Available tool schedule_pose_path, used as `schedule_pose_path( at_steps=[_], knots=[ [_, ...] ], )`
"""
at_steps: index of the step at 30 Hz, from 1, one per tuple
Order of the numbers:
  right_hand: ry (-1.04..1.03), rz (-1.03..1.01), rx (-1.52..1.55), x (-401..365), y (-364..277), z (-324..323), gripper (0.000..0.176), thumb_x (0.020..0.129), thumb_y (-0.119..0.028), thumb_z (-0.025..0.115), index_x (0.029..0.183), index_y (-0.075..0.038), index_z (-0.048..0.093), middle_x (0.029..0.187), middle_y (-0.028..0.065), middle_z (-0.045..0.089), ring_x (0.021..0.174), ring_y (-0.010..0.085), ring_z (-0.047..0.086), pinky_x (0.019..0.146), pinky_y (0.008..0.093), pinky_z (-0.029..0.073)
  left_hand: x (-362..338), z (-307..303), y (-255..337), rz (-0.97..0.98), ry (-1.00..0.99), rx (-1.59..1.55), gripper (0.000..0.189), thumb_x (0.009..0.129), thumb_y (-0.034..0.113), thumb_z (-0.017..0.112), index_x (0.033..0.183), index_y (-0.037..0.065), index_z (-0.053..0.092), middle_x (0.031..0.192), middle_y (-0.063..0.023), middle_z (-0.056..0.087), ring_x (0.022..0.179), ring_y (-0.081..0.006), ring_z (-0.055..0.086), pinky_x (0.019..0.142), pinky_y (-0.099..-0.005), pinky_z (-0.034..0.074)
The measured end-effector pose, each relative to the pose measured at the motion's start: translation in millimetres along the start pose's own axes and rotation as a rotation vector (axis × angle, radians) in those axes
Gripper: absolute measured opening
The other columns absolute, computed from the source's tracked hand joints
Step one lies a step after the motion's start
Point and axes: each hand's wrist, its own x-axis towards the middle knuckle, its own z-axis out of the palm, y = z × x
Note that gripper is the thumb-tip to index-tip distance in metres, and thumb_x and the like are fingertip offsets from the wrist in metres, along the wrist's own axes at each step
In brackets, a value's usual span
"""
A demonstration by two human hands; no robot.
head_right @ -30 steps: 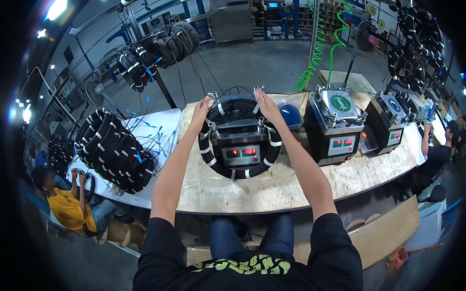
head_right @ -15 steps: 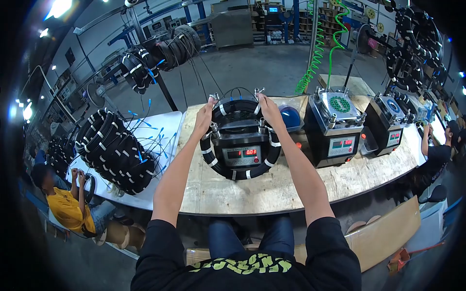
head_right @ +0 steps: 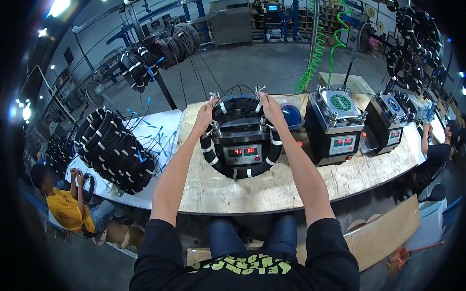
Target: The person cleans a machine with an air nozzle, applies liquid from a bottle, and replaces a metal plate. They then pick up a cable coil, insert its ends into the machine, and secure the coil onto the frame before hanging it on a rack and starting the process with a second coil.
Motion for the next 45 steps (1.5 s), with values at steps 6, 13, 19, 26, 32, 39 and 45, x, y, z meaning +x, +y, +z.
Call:
schedule_pose_path(
  at_steps=[6,13,19,26,32,39,45],
  knots=[
    [-0.062,0.02,0.012,2.7,6.0,-3.9,0.059,0.11,-0.046,0.039,0.135,0.002,0.064,0.131,0.0231,0.068,0.126,0.0337,0.061,0.11,0.0381,0.041,3.7,0.4,-7.0,-0.018,-0.056,-0.045,0.07,0.107,0.06,0.041,0.131,0.0,0.067,0.133,-0.0221,0.067,0.131,-0.0317,0.059,0.11,-0.0365,0.041],
    [-0.102,-0.013,0.122,4.2,6.2,-2.7,0.054,0.112,-0.038,0.041,0.142,0.004,0.058,0.141,0.0169,0.063,0.134,0.0245,0.055,0.116,0.0331,0.035,5.7,2.1,-11.3,-0.049,-0.102,-0.162,0.063,0.107,0.053,0.049,0.133,-0.003,0.065,0.135,-0.0169,0.067,0.129,-0.026,0.059,0.111,-0.0321,0.039],
    [-0.026,-0.048,0.089,5.5,13.3,1.2,0.054,0.111,-0.042,0.041,0.139,0.0,0.06,0.131,0.0202,0.068,0.128,0.0308,0.06,0.111,0.0364,0.041,10.2,4.1,-19.8,-0.041,-0.068,-0.199,0.06,0.106,0.051,0.053,0.127,-0.002,0.068,0.122,-0.0144,0.072,0.116,-0.0237,0.063,0.104,-0.0317,0.043],
    [0.033,-0.016,0.03,0.1,2.1,-0.5,0.05,0.111,-0.04,0.042,0.137,-0.004,0.062,0.129,0.0196,0.068,0.125,0.0312,0.062,0.108,0.0363,0.043,12.7,7.7,-25.0,-0.016,0.055,-0.09,0.053,0.103,0.047,0.057,0.12,-0.001,0.072,0.114,-0.0178,0.075,0.109,-0.0245,0.067,0.095,-0.033,0.048],
    [0.033,-0.079,0.026,4.2,14.6,1.4,0.048,0.109,-0.041,0.046,0.137,-0.005,0.062,0.125,0.0214,0.069,0.12,0.0341,0.065,0.105,0.0385,0.046,-5.6,3.3,-6.9,-0.041,0.101,-0.073,0.049,0.103,0.043,0.061,0.121,0.0,0.072,0.111,-0.0156,0.076,0.107,-0.0201,0.068,0.092,-0.0315,0.049],
    [0.027,0.05,0.022,-12.3,-10.7,-7.3,0.047,0.105,-0.046,0.055,0.131,-0.007,0.063,0.114,0.0209,0.071,0.108,0.031,0.069,0.096,0.0379,0.05,-34.5,-4.4,-39.8,0.022,0.096,-0.339,0.053,0.107,0.043,0.055,0.125,-0.005,0.068,0.11,-0.008,0.071,0.102,-0.0156,0.062,0.096,-0.0296,0.046],
    [0.098,0.236,0.117,-30.8,20.2,-11.9,0.059,0.103,-0.055,0.057,0.123,0.001,0.064,0.101,0.0163,0.07,0.095,0.0231,0.065,0.091,0.0356,0.05,-89.1,-8.4,-70.0,-0.276,0.185,-0.299,0.074,0.104,0.065,0.047,0.113,-0.004,0.071,0.097,-0.0058,0.068,0.094,-0.0146,0.058,0.09,-0.0298,0.046]
  ],
)
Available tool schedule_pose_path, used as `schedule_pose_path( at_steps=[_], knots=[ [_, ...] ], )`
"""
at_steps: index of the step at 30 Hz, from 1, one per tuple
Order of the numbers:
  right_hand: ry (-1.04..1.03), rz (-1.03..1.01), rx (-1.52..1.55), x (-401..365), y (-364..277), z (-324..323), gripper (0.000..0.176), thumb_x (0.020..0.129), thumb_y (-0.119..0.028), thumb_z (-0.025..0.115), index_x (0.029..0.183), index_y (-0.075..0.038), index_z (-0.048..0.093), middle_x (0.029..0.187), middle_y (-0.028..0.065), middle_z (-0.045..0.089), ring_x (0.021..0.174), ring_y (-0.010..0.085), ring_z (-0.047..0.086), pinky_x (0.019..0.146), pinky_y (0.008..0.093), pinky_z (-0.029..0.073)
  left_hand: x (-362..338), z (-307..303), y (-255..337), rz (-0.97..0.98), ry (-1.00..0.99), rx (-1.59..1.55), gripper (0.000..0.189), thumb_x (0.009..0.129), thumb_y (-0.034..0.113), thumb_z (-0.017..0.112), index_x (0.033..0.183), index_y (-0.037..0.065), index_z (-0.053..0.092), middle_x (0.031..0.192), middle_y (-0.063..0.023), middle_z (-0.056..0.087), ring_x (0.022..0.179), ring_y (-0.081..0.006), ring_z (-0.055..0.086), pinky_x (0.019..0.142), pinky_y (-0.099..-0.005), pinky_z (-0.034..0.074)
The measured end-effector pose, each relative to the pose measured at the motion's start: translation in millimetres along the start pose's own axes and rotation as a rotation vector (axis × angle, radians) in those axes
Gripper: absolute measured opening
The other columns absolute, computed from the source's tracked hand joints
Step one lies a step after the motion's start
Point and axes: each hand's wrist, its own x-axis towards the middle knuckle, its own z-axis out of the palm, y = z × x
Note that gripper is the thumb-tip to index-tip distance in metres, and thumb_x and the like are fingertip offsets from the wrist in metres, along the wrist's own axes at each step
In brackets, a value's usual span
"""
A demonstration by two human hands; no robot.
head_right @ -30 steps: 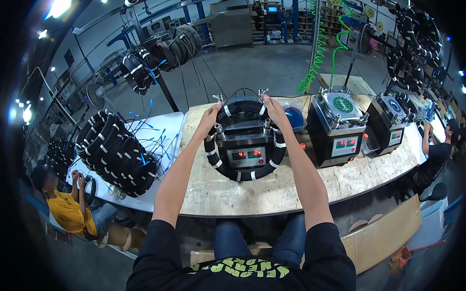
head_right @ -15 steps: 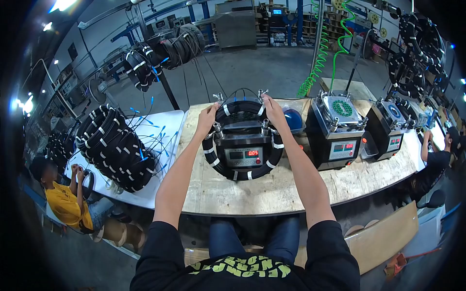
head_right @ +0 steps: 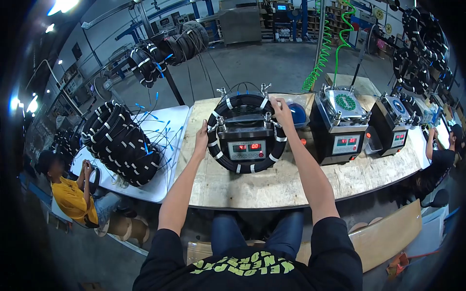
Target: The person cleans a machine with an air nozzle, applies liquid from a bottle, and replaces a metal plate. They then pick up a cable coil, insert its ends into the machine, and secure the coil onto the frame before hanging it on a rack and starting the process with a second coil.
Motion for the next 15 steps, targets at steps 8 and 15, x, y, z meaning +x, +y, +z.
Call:
schedule_pose_path(
  at_steps=[8,15],
  knots=[
    [0.019,0.122,0.27,-49.1,65.0,-6.5,0.078,0.105,-0.064,0.044,0.098,0.012,0.06,0.09,0.0074,0.061,0.086,0.0142,0.048,0.083,0.0324,0.044,9.8,21.8,-35.0,-0.072,0.114,-0.312,0.064,0.107,0.057,0.041,0.077,0.005,0.064,0.061,-0.0024,0.059,0.049,-0.0168,0.057,0.048,-0.0334,0.045],
    [0.248,0.128,0.169,-70.4,56.1,2.8,0.08,0.105,-0.067,0.042,0.082,0.008,0.055,0.072,0.0017,0.05,0.073,0.0128,0.043,0.068,0.035,0.039,8.8,21.1,-34.8,-0.075,0.175,-0.304,0.069,0.108,0.056,0.036,0.071,0.004,0.061,0.058,-0.0048,0.058,0.047,-0.0181,0.056,0.047,-0.0357,0.045]
  ],
)
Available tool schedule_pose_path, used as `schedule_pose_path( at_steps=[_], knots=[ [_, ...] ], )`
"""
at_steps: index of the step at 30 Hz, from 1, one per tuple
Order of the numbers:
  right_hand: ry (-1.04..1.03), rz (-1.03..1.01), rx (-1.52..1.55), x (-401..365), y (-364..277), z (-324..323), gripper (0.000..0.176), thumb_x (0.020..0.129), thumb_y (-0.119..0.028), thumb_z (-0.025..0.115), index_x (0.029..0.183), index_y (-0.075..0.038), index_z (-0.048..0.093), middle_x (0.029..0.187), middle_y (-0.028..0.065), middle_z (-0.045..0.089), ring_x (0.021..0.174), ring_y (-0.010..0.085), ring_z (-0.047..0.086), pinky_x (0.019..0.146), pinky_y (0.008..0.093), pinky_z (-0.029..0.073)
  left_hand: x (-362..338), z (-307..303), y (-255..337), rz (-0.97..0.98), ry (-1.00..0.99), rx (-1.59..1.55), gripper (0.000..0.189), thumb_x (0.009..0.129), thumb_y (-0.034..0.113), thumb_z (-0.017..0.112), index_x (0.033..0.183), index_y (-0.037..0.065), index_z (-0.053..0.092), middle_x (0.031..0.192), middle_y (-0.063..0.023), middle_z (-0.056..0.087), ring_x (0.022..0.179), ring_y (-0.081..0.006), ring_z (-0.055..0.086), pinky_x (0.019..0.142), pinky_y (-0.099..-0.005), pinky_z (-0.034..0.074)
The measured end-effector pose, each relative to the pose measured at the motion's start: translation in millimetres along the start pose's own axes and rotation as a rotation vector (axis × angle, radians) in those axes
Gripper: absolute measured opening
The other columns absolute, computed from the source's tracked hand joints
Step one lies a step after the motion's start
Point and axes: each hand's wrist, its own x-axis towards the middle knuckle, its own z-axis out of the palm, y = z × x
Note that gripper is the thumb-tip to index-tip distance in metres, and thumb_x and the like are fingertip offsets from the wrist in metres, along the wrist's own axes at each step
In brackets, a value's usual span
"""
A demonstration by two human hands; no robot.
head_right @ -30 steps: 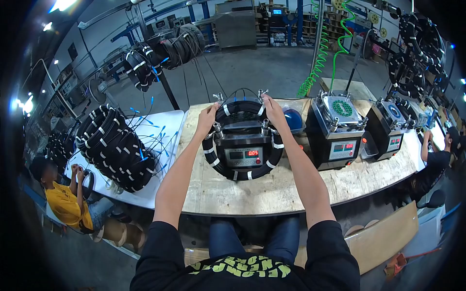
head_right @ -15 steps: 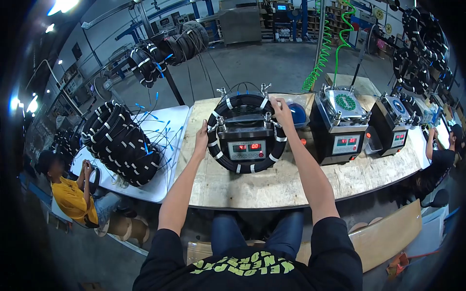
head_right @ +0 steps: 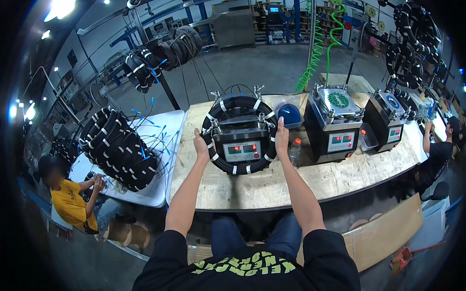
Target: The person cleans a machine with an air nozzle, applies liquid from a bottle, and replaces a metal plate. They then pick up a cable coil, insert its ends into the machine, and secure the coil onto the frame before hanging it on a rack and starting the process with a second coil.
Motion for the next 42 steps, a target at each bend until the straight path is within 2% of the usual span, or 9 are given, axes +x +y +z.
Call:
schedule_pose_path(
  at_steps=[7,8,12,21,25,31,34,37,42],
  knots=[
    [0.167,-0.296,0.087,-36.1,1.2,11.2,0.06,0.11,-0.045,0.045,0.092,0.012,0.056,0.072,0.0103,0.05,0.073,0.0185,0.044,0.069,0.0373,0.041,-40.9,9.2,-11.5,0.503,0.296,0.373,0.062,0.109,0.05,0.045,0.094,-0.006,0.068,0.065,-0.0098,0.061,0.065,-0.0218,0.06,0.067,-0.0385,0.049],
    [0.139,-0.304,0.105,-38.9,12.0,11.3,0.052,0.111,-0.04,0.045,0.108,0.01,0.059,0.082,0.0137,0.058,0.077,0.0203,0.049,0.073,0.0378,0.044,-45.4,10.1,-16.8,0.548,0.357,0.39,0.059,0.109,0.048,0.048,0.099,-0.007,0.068,0.069,-0.0111,0.064,0.071,-0.0218,0.061,0.072,-0.0386,0.049],
    [0.079,-0.227,0.043,-66.0,20.5,3.7,0.042,0.108,-0.036,0.052,0.123,0.004,0.054,0.1,0.0167,0.068,0.091,0.0239,0.063,0.086,0.0384,0.049,-72.0,19.6,-23.7,0.569,0.392,0.261,0.051,0.106,0.043,0.058,0.113,-0.007,0.063,0.1,-0.02,0.07,0.088,-0.0306,0.066,0.081,-0.0413,0.05],
    [0.095,-0.204,-0.033,-110.1,10.2,6.9,0.039,0.104,-0.03,0.062,0.121,0.003,0.05,0.081,0.0132,0.067,0.074,0.0238,0.066,0.07,0.04,0.051,-100.3,24.9,-43.3,0.481,0.412,0.22,0.055,0.105,0.049,0.058,0.102,-0.006,0.058,0.09,-0.0165,0.065,0.083,-0.0285,0.059,0.08,-0.0413,0.047],
    [0.028,-0.185,-0.053,-104.1,17.0,0.0,0.042,0.104,-0.032,0.062,0.123,0.003,0.049,0.086,0.0164,0.069,0.079,0.0262,0.069,0.071,0.0392,0.052,-91.6,11.8,-49.0,0.492,0.344,0.3,0.053,0.105,0.047,0.058,0.103,-0.006,0.058,0.091,-0.0174,0.065,0.084,-0.0284,0.06,0.08,-0.0412,0.048],
    [-0.171,-0.238,-0.101,-80.2,18.9,-20.6,0.053,0.106,-0.043,0.058,0.129,0.005,0.052,0.105,0.0168,0.07,0.103,0.022,0.064,0.092,0.0357,0.049,-76.7,-22.6,-44.2,0.373,0.026,0.248,0.055,0.107,0.051,0.053,0.108,-0.003,0.061,0.093,-0.0088,0.066,0.089,-0.019,0.06,0.078,-0.0359,0.048],
    [-0.324,0.024,0.021,-60.9,8.6,-39.4,0.068,0.106,-0.058,0.048,0.129,0.005,0.058,0.109,0.0064,0.066,0.102,0.0173,0.06,0.093,0.032,0.048,-60.1,-33.4,-26.4,0.174,-0.121,0.096,0.073,0.107,0.066,0.037,0.116,-0.001,0.065,0.101,-0.0021,0.067,0.094,-0.0136,0.057,0.083,-0.0311,0.048],
    [-0.348,-0.063,-0.005,-26.8,-0.2,-40.5,0.074,0.107,-0.064,0.038,0.125,0.004,0.064,0.115,0.0061,0.065,0.105,0.0157,0.058,0.099,0.0302,0.045,-29.6,-34.0,8.6,-0.013,-0.285,0.192,0.083,0.105,0.071,0.03,0.123,-0.001,0.066,0.107,-0.0035,0.068,0.096,-0.0141,0.059,0.092,-0.0331,0.048],
    [-0.325,-0.225,0.015,43.3,-37.5,-10.4,0.074,0.109,-0.06,0.036,0.124,0.007,0.063,0.12,0.0132,0.067,0.116,0.0211,0.058,0.108,0.0332,0.04,1.5,12.9,88.6,0.115,-0.39,0.381,0.092,0.102,0.076,0.026,0.141,-0.001,0.06,0.131,-0.0161,0.066,0.12,-0.0251,0.06,0.109,-0.0378,0.041]
  ],
)
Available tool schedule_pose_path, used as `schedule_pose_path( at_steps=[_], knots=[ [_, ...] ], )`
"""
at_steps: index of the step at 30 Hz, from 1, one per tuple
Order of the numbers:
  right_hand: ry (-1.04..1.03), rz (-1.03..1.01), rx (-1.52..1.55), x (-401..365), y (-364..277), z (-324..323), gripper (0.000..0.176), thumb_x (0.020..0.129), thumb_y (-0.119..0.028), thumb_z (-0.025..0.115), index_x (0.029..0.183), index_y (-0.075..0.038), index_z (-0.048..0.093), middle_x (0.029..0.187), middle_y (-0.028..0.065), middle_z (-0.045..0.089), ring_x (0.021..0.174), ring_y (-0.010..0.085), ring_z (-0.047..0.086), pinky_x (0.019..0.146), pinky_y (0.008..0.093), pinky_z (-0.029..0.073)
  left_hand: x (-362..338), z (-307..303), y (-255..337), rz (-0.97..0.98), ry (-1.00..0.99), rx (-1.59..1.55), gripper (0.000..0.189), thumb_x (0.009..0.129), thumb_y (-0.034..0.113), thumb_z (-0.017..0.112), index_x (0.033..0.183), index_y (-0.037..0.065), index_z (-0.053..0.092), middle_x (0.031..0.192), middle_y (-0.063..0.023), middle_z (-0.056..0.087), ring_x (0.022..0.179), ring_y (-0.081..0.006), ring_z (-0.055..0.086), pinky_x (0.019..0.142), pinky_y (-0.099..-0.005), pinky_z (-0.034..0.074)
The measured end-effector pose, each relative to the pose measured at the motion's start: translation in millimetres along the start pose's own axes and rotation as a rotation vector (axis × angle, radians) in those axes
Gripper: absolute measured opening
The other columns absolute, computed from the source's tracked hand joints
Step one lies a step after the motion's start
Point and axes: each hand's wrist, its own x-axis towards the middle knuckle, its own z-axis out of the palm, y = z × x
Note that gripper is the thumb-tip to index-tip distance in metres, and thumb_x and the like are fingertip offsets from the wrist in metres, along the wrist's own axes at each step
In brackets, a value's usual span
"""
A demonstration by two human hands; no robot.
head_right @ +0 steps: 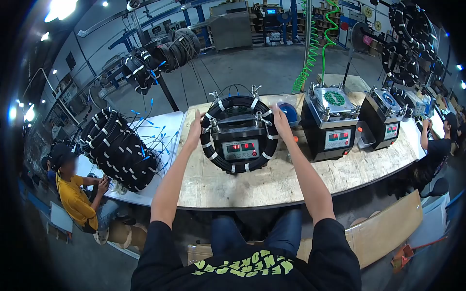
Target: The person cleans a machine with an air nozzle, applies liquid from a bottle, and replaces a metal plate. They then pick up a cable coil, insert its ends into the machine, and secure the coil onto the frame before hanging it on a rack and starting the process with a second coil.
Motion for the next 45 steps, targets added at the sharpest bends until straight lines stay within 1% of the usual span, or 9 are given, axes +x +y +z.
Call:
schedule_pose_path(
  at_steps=[5,6,9,21,28,31,34,37,45],
  knots=[
    [-0.121,0.069,-0.14,48.3,-59.1,28.9,0.084,0.107,-0.068,0.029,0.134,0.004,0.063,0.132,0.0212,0.064,0.131,0.029,0.054,0.116,0.0368,0.033,38.5,14.4,49.3,-0.055,-0.083,0.142,0.093,0.1,0.08,0.023,0.149,0.007,0.054,0.129,-0.0134,0.064,0.112,-0.0229,0.057,0.106,-0.0394,0.041],
    [-0.148,0.063,-0.178,60.9,-57.1,31.5,0.085,0.107,-0.068,0.028,0.135,0.004,0.063,0.134,0.0219,0.063,0.132,0.0296,0.053,0.117,0.0372,0.033,46.3,19.7,47.9,-0.019,-0.049,0.218,0.097,0.099,0.081,0.02,0.151,0.006,0.051,0.151,-0.0181,0.051,0.135,-0.0299,0.048,0.116,-0.0446,0.032],
    [-0.187,0.056,-0.279,86.8,-33.3,45.1,0.086,0.106,-0.069,0.027,0.136,0.003,0.062,0.137,0.024,0.063,0.134,0.0317,0.054,0.118,0.0384,0.033,47.1,33.6,58.4,-0.007,-0.039,0.218,0.096,0.1,0.079,0.026,0.148,0.0,0.053,0.153,-0.0249,0.049,0.149,-0.0335,0.038,0.122,-0.0422,0.024],
    [-0.179,0.015,-0.229,66.3,-41.8,45.3,0.072,0.11,-0.057,0.037,0.137,0.004,0.061,0.131,0.0183,0.067,0.126,0.0263,0.057,0.113,0.0344,0.037,46.0,29.2,52.1,0.082,-0.179,0.248,0.104,0.093,0.088,0.021,0.159,0.009,0.04,0.167,-0.0159,0.033,0.157,-0.0328,0.022,0.126,-0.0468,0.016],
    [-0.068,-0.003,-0.297,52.7,-40.5,39.7,0.073,0.105,-0.063,0.044,0.136,-0.001,0.063,0.133,0.0246,0.067,0.13,0.0365,0.06,0.109,0.0392,0.044,48.7,19.5,42.3,-0.045,-0.21,0.081,0.1,0.094,0.087,0.025,0.161,0.015,0.037,0.167,-0.0179,0.031,0.156,-0.0289,0.025,0.126,-0.0448,0.019],
    [-0.048,-0.166,-0.245,45.8,-42.9,43.8,0.072,0.104,-0.062,0.049,0.131,0.002,0.064,0.123,0.0253,0.07,0.124,0.0348,0.064,0.105,0.0391,0.046,45.5,24.9,29.0,0.196,-0.141,0.096,0.09,0.096,0.076,0.048,0.154,0.008,0.048,0.149,-0.019,0.054,0.139,-0.0295,0.05,0.117,-0.0385,0.035],
    [-0.098,-0.09,-0.272,44.4,-49.2,40.0,0.065,0.103,-0.058,0.054,0.121,0.003,0.066,0.111,0.0234,0.072,0.112,0.0325,0.067,0.098,0.0391,0.049,27.3,27.1,34.8,0.135,-0.038,0.141,0.08,0.094,0.066,0.064,0.143,0.003,0.057,0.111,-0.0128,0.069,0.098,-0.0213,0.065,0.091,-0.0316,0.049],
    [-0.122,-0.008,-0.333,44.0,-41.1,33.0,0.055,0.107,-0.048,0.053,0.106,0.006,0.063,0.096,0.0139,0.067,0.092,0.0225,0.061,0.089,0.035,0.048,31.9,25.8,25.6,0.132,0.055,0.169,0.072,0.091,0.063,0.07,0.124,-0.001,0.064,0.084,-0.0039,0.059,0.073,-0.0118,0.051,0.067,-0.0282,0.043],
    [-0.101,-0.132,-0.219,47.8,-27.3,34.3,0.056,0.105,-0.046,0.057,0.086,0.006,0.058,0.074,0.0091,0.054,0.073,0.0176,0.048,0.069,0.0354,0.041,38.6,16.6,15.4,0.195,-0.004,0.124,0.059,0.092,0.058,0.073,0.082,0.002,0.062,0.071,0.0034,0.047,0.068,-0.0075,0.04,0.061,-0.0271,0.032]
  ],
)
